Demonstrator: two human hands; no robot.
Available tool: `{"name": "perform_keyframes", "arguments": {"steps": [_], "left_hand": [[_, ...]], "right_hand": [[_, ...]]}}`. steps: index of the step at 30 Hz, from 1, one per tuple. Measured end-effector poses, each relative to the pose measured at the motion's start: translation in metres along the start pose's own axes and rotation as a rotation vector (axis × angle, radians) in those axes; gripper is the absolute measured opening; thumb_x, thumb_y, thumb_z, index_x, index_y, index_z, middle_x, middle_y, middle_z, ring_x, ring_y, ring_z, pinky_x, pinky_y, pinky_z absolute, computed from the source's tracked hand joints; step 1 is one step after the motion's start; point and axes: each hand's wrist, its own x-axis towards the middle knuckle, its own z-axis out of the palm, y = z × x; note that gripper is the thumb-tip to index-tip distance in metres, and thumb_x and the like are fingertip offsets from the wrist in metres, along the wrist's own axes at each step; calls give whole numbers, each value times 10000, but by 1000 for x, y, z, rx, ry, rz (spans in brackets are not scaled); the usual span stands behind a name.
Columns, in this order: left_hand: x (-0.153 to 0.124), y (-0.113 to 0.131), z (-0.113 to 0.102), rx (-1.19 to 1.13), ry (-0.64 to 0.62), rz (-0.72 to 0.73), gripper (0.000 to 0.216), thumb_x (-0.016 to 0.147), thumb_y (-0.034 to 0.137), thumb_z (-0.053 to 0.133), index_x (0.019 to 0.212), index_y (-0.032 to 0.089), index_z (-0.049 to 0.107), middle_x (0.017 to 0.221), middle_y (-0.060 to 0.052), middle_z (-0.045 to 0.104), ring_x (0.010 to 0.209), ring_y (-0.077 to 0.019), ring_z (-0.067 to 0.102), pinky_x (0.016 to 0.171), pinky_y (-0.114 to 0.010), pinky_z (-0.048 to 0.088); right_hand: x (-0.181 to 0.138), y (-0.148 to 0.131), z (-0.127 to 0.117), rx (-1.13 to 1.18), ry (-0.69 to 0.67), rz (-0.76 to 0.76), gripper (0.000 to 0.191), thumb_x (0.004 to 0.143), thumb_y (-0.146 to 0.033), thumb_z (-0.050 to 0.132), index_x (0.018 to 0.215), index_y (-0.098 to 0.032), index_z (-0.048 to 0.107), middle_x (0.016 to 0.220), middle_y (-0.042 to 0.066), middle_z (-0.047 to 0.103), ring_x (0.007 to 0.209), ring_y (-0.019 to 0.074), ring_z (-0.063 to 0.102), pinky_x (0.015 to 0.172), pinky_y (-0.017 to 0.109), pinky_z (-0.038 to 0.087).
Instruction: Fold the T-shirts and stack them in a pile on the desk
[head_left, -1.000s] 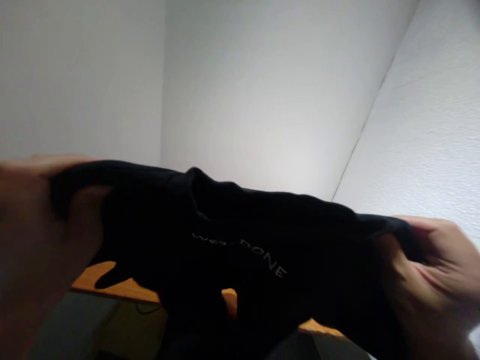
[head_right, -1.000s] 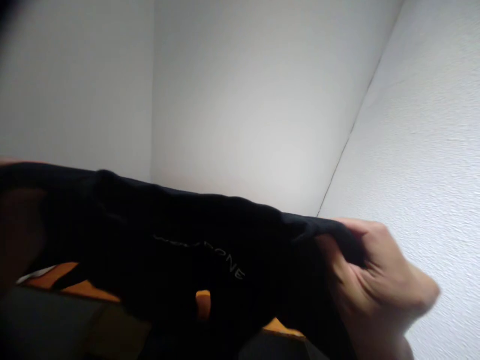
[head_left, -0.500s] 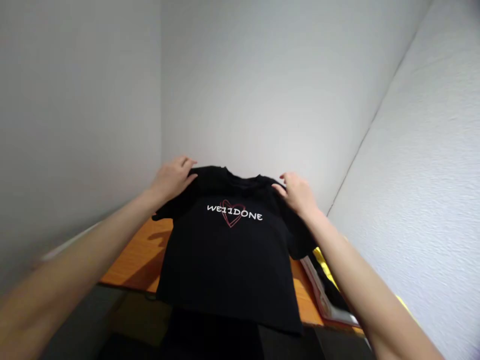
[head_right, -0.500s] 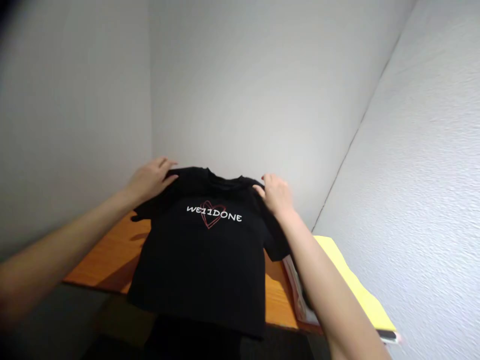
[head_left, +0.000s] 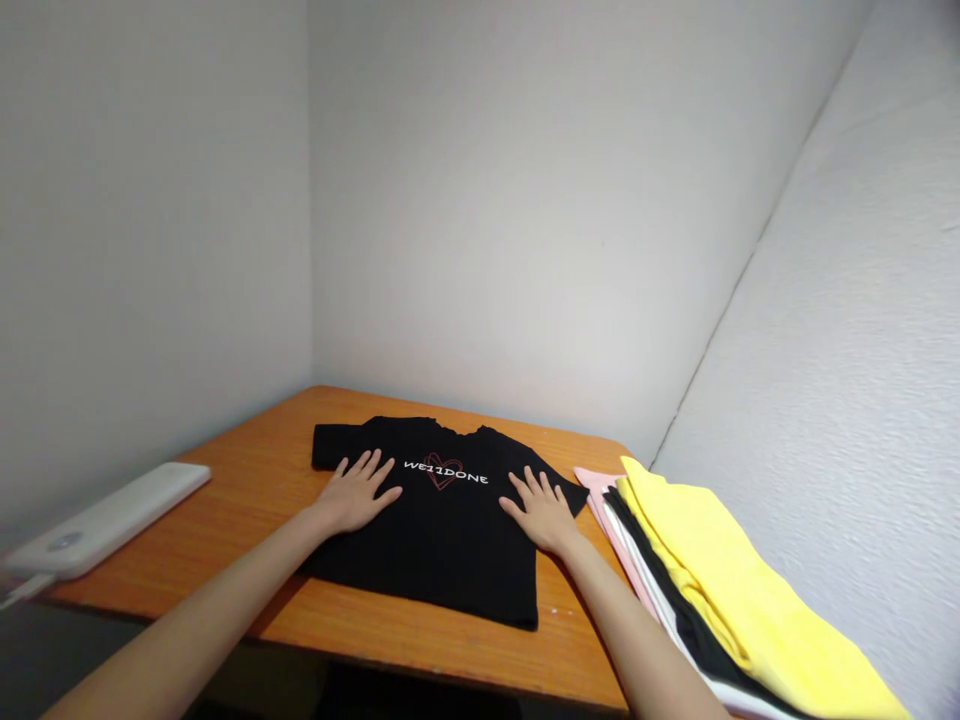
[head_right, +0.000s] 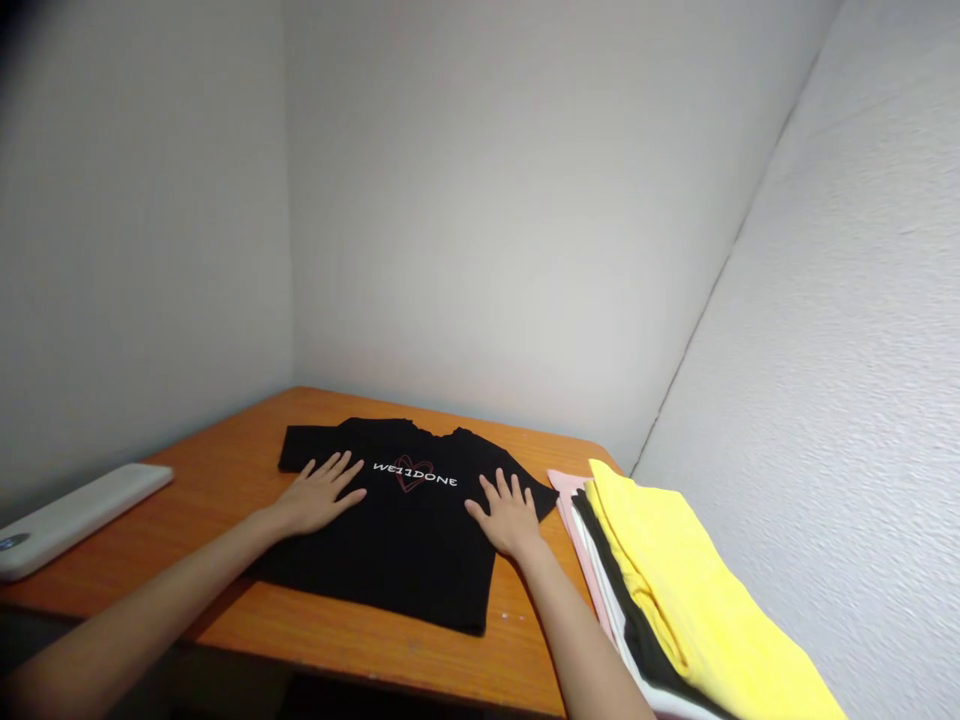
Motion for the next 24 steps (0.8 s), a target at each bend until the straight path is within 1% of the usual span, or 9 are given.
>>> {"name": "perform_keyframes", "arguments": {"steps": [6, 8, 10, 13, 15, 17, 20, 22, 24], "left_hand": [[2, 2, -1, 13, -5, -18, 726, 922, 660, 251, 1508, 230, 267, 1584, -110, 167, 1470, -312, 134, 1146, -579, 116], [2, 5, -4, 21, 1, -24, 686, 937, 603, 301, 1497, 206, 304, 1572, -133, 206, 1463, -334, 154, 1138, -604, 97], [-6, 17, -11, 38, 31, -13, 624, 950, 525, 352, 1474, 185, 365, 1564, -141, 238, 1466, -340, 127, 1140, -611, 11], [-36, 63, -23, -2, 113, 161, 554, 969, 486, 350, 1448, 217, 422, 1559, -90, 284, 1474, -297, 120, 1165, -556, -23], [-64, 109, -30, -138, 99, 352, 537, 985, 517, 290, 1442, 271, 426, 1542, -48, 340, 1447, -260, 247, 1174, -492, 153], [-92, 157, -30, -255, 69, 483, 519, 988, 503, 304, 1412, 253, 470, 1513, -63, 400, 1388, -243, 371, 1128, -423, 299], [-121, 212, -21, -302, 86, 467, 501, 946, 517, 423, 1295, 194, 580, 1345, -132, 576, 1240, -310, 509, 1027, -474, 402], [-130, 228, -10, -288, 104, 422, 522, 874, 587, 522, 1162, 169, 643, 1207, -156, 629, 1142, -346, 541, 967, -513, 428], [-135, 233, 5, -252, 122, 446, 568, 775, 637, 628, 1082, 160, 644, 1150, -153, 626, 1091, -351, 542, 928, -512, 446]], "right_hand": [[-4, -3, 0, 36, 51, -20, 692, 913, -715, 285, 1491, -337, 323, 1596, 35, 175, 1462, 314, 110, 1150, 516, 87], [-4, 0, -3, 82, 118, -4, 675, 940, -678, 256, 1481, -289, 361, 1577, 49, 245, 1452, 287, 178, 1155, 456, 134], [-3, 7, -8, 104, 232, 68, 632, 983, -587, 225, 1453, -210, 415, 1524, 80, 361, 1412, 242, 291, 1133, 359, 215], [-1, 20, -17, 75, 362, 213, 549, 1011, -410, 222, 1390, -102, 471, 1401, 150, 502, 1312, 239, 428, 1072, 313, 293], [-1, 27, -20, 53, 372, 273, 515, 996, -331, 256, 1359, -46, 485, 1324, 199, 549, 1253, 278, 478, 1041, 344, 320], [-1, 31, -21, 35, 365, 317, 487, 974, -285, 300, 1323, -16, 508, 1236, 227, 593, 1192, 308, 519, 1005, 371, 345], [-4, 31, -21, 5, 358, 366, 451, 941, -259, 367, 1278, -16, 543, 1193, 243, 603, 1166, 347, 522, 981, 424, 349], [-7, 29, -21, -6, 354, 400, 432, 915, -277, 426, 1225, -19, 582, 1208, 260, 587, 1189, 384, 491, 979, 474, 338], [-9, 28, -23, 4, 339, 431, 415, 878, -304, 492, 1148, -20, 627, 1189, 277, 593, 1207, 424, 462, 976, 522, 327]]}}
